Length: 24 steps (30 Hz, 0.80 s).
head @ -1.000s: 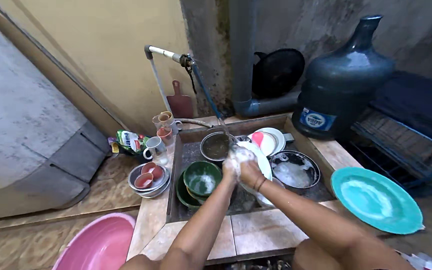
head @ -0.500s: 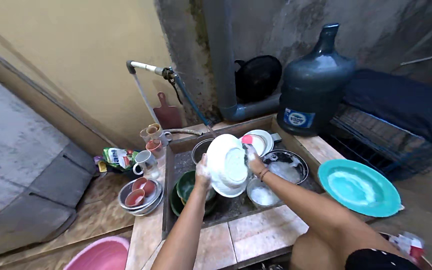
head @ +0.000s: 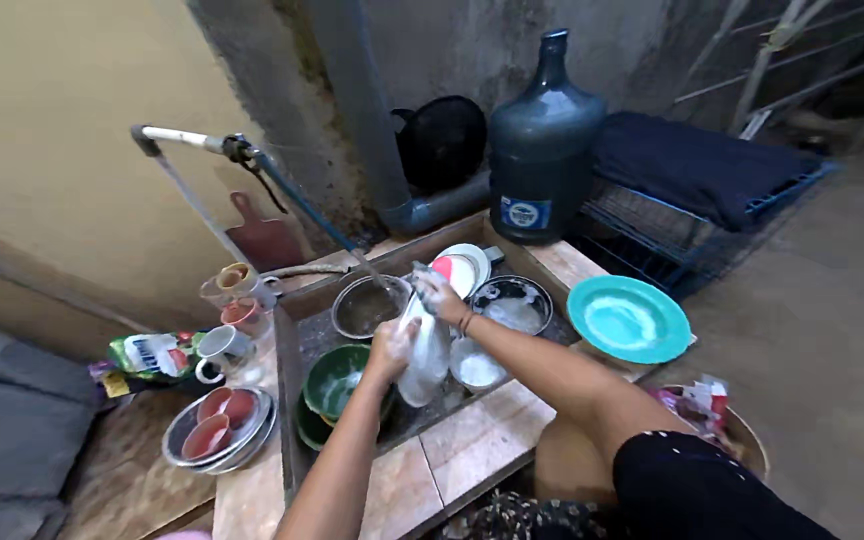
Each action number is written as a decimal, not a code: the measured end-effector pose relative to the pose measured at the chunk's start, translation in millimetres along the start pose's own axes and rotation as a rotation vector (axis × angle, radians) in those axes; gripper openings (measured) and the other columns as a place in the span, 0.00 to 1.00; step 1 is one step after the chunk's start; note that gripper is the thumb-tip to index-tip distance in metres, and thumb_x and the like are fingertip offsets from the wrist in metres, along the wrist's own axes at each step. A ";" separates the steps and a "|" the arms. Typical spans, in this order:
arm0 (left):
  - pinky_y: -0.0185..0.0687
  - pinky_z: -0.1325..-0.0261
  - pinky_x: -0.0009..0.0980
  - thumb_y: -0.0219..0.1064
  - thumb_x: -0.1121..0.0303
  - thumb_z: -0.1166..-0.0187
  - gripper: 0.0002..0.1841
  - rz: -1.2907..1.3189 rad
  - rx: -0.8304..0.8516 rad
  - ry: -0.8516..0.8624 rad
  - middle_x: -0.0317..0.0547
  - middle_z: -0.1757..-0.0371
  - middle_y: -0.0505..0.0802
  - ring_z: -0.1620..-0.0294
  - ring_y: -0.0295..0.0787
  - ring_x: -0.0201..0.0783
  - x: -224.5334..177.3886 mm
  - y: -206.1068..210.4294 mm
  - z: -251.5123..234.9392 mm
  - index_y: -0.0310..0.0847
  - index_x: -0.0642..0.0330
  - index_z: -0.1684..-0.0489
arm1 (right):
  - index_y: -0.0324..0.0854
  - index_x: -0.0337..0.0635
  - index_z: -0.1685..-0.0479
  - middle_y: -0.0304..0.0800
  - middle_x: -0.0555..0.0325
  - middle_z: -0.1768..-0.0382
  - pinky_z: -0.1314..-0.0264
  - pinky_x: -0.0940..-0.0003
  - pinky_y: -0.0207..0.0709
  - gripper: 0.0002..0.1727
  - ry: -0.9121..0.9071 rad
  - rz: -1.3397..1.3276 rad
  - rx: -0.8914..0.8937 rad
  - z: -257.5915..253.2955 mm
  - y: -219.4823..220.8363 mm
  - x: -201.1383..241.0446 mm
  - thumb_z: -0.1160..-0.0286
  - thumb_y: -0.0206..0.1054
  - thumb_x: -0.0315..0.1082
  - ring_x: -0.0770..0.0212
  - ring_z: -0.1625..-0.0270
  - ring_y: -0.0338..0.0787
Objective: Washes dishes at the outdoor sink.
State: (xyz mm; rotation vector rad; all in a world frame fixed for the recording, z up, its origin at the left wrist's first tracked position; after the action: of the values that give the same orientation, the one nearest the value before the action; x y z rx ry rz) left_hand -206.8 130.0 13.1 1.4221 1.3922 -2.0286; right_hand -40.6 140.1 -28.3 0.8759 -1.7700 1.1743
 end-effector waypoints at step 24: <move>0.86 0.43 0.46 0.50 0.68 0.06 0.18 0.400 0.175 -0.389 0.60 0.36 0.87 0.46 0.90 0.48 98.6 99.1 -50.7 0.74 0.65 0.25 | 0.87 0.42 0.38 0.90 0.37 0.39 0.33 0.27 0.76 0.15 0.274 1.079 -0.132 207.0 -266.4 -8.1 0.18 0.63 0.28 0.31 0.34 0.87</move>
State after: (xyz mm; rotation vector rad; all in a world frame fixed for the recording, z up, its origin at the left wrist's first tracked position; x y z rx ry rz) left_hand -156.2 150.4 -125.3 1.1677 0.7227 -2.0459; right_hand 142.8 -139.8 15.5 -0.4180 -2.0709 1.6742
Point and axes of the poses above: each hand's wrist, its own z-axis away from the middle knuckle, its own y-axis out of the palm, x = y × z, the point moved 5 cm from there along -z, towards the middle knuckle
